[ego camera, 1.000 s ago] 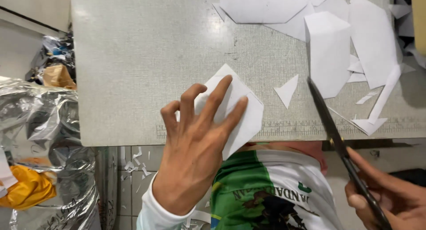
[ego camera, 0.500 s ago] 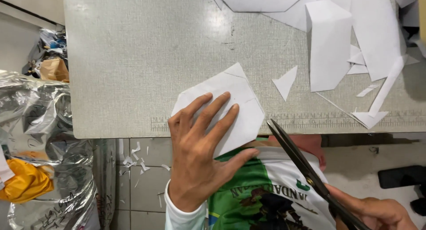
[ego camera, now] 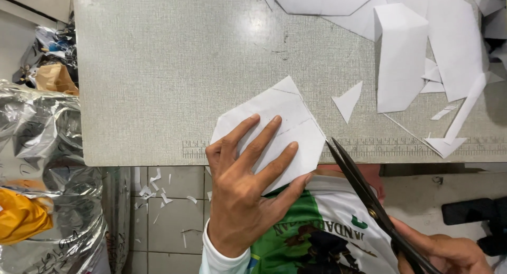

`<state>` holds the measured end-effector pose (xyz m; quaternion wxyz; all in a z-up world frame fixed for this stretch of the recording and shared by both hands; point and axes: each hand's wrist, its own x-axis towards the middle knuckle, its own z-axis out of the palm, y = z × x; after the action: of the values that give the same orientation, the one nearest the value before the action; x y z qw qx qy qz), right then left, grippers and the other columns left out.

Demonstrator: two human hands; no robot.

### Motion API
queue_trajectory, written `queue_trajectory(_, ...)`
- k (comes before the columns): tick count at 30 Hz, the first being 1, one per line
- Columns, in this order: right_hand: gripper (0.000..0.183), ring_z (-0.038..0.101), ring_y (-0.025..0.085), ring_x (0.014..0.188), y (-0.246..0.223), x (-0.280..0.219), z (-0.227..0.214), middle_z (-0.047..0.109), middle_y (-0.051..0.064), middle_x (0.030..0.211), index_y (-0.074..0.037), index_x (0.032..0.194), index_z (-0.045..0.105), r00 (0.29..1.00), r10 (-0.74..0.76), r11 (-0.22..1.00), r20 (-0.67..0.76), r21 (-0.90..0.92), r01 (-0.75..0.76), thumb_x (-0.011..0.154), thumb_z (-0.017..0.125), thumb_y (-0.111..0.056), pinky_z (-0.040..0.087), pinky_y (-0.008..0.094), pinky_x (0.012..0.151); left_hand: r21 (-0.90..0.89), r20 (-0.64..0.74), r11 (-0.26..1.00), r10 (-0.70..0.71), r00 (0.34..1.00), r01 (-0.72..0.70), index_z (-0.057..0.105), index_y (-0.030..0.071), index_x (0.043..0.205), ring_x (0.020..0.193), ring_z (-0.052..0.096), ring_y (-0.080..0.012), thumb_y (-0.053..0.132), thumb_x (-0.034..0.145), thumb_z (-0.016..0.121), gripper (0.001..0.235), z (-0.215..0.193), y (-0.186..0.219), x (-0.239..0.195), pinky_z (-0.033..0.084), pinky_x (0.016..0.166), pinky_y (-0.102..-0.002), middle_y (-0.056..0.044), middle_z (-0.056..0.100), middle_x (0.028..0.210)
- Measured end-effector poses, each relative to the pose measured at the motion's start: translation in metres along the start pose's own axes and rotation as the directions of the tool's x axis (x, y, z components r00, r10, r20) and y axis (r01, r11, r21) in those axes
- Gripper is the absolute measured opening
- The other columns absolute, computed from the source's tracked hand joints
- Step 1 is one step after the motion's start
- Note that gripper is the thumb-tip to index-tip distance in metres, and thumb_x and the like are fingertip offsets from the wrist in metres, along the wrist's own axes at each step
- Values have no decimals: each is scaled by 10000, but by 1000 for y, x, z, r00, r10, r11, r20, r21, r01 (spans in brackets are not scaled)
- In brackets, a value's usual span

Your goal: Cutting out fabric pattern pieces using scissors on a workbench

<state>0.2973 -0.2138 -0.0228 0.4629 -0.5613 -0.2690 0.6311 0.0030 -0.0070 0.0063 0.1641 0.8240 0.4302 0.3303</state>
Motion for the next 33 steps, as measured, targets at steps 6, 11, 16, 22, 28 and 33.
queue_trajectory(6,874,485,274,446,11,5,5,536,116,518,140,1446,599,996,38,996,-76,81,-32,671,893,-138,395,451,446,-3,-7,1000,4,1000,-4,735,183,1086,1317,595,-384,362,901,846,280,2,2,-3,328,999,-467,-127,661,1370)
queue_trajectory(11,825,545,232,473,-2,14,17,673,144,631,122,1445,579,999,-51,999,5,13,51,765,886,-229,447,417,471,-4,-22,1000,-2,1000,2,729,196,1101,1318,595,-379,366,909,841,280,5,1,-5,353,996,-473,-117,660,1372)
queue_trajectory(16,805,498,222,510,-7,15,21,716,146,696,79,1457,608,999,-18,996,-36,-87,14,696,853,-10,454,466,475,5,-21,1000,-6,1000,6,727,214,1091,1311,604,-369,371,901,859,280,5,0,-6,352,995,-474,-106,668,1363)
queue_trajectory(22,840,436,197,506,-10,12,26,613,166,639,109,1468,597,997,9,996,-82,-82,-15,860,749,-449,398,446,452,4,-33,1000,-2,999,2,729,211,1070,1302,617,-371,370,905,856,262,6,-1,-5,344,1003,-457,-115,678,1348)
queue_trajectory(28,838,495,184,551,-19,17,31,638,156,692,153,1504,499,999,-27,996,40,86,23,980,771,-443,418,398,480,6,-34,1000,-3,999,3,738,211,1062,1299,616,-373,370,900,867,262,8,-2,-6,335,1010,-459,-113,677,1343)
queue_trajectory(33,915,526,204,526,-10,11,17,686,193,755,127,1498,562,996,84,996,-21,-13,-85,881,796,-506,438,434,442,1,-31,1000,3,1000,-3,739,201,1052,1291,619,-374,361,895,877,263,7,-3,-6,335,1004,-452,-118,679,1340)
